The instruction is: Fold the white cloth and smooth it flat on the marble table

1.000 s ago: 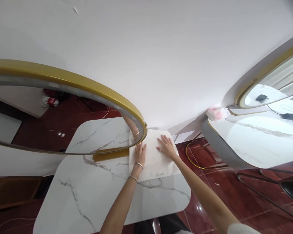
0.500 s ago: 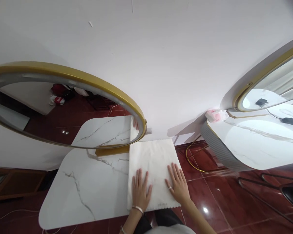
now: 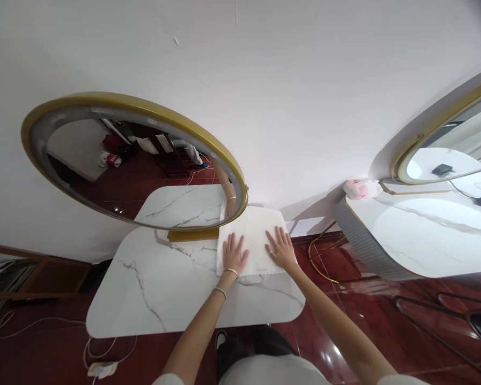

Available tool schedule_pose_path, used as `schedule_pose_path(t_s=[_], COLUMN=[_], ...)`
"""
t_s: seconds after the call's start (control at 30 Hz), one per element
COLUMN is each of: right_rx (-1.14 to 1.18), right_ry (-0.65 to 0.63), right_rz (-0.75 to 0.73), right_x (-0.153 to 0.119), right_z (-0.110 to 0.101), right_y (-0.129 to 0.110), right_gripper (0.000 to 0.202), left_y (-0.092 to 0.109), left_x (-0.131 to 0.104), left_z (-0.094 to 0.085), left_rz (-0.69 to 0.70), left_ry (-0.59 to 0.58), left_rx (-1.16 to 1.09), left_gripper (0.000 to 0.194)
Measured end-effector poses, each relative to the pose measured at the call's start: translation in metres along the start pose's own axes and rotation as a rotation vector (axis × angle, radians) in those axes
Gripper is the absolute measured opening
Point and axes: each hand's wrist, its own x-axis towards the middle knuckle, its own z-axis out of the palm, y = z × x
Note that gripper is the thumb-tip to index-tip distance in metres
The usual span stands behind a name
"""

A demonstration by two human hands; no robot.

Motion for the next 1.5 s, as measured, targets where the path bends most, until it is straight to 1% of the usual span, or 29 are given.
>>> schedule_pose_path(t_s=[0.07, 0.17, 0.27, 0.33, 0.37, 0.43, 0.5, 0.53, 0.6, 0.7, 0.8, 0.87, 0.97, 1.07, 1.2, 1.27, 1.37, 1.43, 1.5], right_rx=[0.008, 0.021, 0.034, 0.051, 0.063, 0.102, 0.165, 0.205, 0.293, 0.362, 0.277, 0.206, 0.171, 0.178, 0.167, 0.150, 0.124, 0.119, 0.120], right_ry=[0.029, 0.067, 0.092, 0.103, 0.108, 0.130, 0.175, 0.200, 0.241, 0.253, 0.208, 0.167, 0.139, 0.156, 0.167, 0.163, 0.130, 0.106, 0.114], right_rz=[-0.022, -0.056, -0.076, -0.084, -0.084, -0.069, -0.019, 0.010, 0.044, 0.027, 0.017, 0.012, -0.001, -0.009, -0.004, 0.004, 0.024, 0.021, -0.004], right_x=[-0.020, -0.061, -0.101, -0.119, -0.125, -0.128, -0.119, -0.111, -0.090, -0.060, -0.045, -0.045, -0.051, -0.054, -0.050, -0.045, -0.031, -0.018, -0.006], right_z=[-0.001, -0.006, -0.012, -0.015, -0.016, -0.016, -0.015, -0.015, -0.013, -0.005, 0.007, 0.016, 0.025, 0.031, 0.038, 0.042, 0.048, 0.052, 0.057], right_y=[-0.003, -0.010, -0.019, -0.024, -0.026, -0.026, -0.024, -0.023, -0.022, -0.024, -0.031, -0.035, -0.047, -0.069, -0.117, -0.146, -0.190, -0.221, -0.253], right_gripper=[0.053, 0.059, 0.063, 0.061, 0.059, 0.053, 0.046, 0.044, 0.041, 0.052, 0.064, 0.066, 0.067, 0.066, 0.063, 0.063, 0.065, 0.066, 0.066], left_y=[0.003, 0.008, 0.009, 0.005, 0.002, -0.004, -0.009, -0.011, -0.015, -0.019, -0.024, -0.027, -0.038, -0.060, -0.104, -0.132, -0.178, -0.212, -0.245], left_x=[-0.020, -0.064, -0.105, -0.120, -0.121, -0.113, -0.093, -0.080, -0.056, -0.031, -0.027, -0.032, -0.042, -0.051, -0.059, -0.064, -0.071, -0.075, -0.080], left_z=[0.001, -0.002, -0.010, -0.016, -0.019, -0.022, -0.022, -0.021, -0.015, -0.004, 0.005, 0.008, 0.006, -0.001, -0.018, -0.028, -0.046, -0.057, -0.067], left_rz=[0.003, -0.004, -0.019, -0.037, -0.047, -0.061, -0.059, -0.057, -0.060, -0.110, -0.163, -0.176, -0.179, -0.170, -0.161, -0.154, -0.149, -0.155, -0.174], left_ry=[0.020, 0.045, 0.031, 0.013, 0.012, 0.041, 0.092, 0.114, 0.120, 0.100, 0.087, 0.076, 0.071, 0.069, 0.079, 0.088, 0.094, 0.088, 0.075], left_rx=[0.007, 0.025, 0.014, -0.012, -0.025, -0.037, -0.037, -0.036, -0.040, -0.056, -0.056, -0.046, -0.030, -0.034, -0.070, -0.085, -0.090, -0.091, -0.090], left_gripper=[0.054, 0.055, 0.052, 0.045, 0.041, 0.037, 0.038, 0.040, 0.048, 0.060, 0.066, 0.068, 0.072, 0.073, 0.071, 0.065, 0.058, 0.058, 0.059])
